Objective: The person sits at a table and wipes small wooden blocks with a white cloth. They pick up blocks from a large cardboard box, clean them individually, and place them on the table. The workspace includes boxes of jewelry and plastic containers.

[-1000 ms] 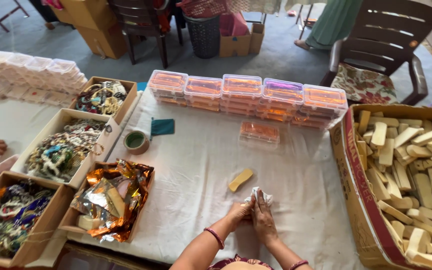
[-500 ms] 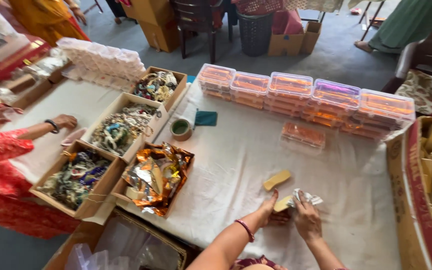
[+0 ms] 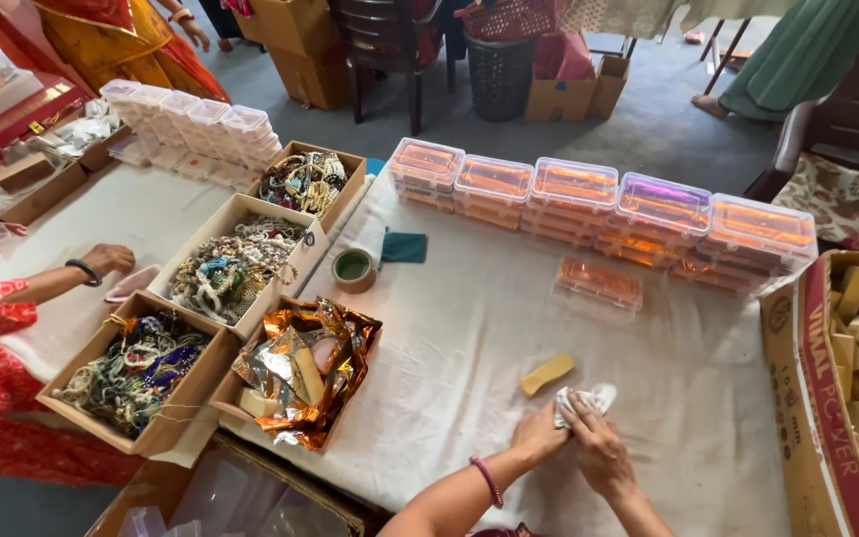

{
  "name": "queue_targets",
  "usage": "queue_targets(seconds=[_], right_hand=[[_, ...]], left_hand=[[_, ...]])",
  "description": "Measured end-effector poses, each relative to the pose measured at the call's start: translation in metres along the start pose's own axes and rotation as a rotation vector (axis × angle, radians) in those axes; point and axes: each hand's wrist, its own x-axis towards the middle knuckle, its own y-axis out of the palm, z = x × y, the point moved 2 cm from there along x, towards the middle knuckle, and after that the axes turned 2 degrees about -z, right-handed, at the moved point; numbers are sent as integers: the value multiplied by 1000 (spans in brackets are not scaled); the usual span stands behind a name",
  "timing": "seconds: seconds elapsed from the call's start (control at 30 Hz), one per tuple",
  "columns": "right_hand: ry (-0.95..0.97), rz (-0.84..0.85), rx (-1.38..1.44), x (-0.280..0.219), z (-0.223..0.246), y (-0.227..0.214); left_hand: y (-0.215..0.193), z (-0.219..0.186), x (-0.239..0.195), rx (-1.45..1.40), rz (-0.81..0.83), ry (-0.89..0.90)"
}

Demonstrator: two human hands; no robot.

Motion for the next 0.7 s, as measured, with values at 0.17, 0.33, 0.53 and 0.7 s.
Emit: queue_targets(seconds=[0.17,0.33,0.53,0.7], right_hand=[[-38,-67,-121,-13,-14,21],[-276,-62,-100,-26,-2,7],[112,-168,89,-19,-44,4],[-259,-67,-59,-25,0,-5]], left_hand=[[-14,3,-3,386,-46,155],[-1,22,13,420,-8,205],[-18,-18,-22,346,-58,390],[-35,-28,-54,352,-272,639]])
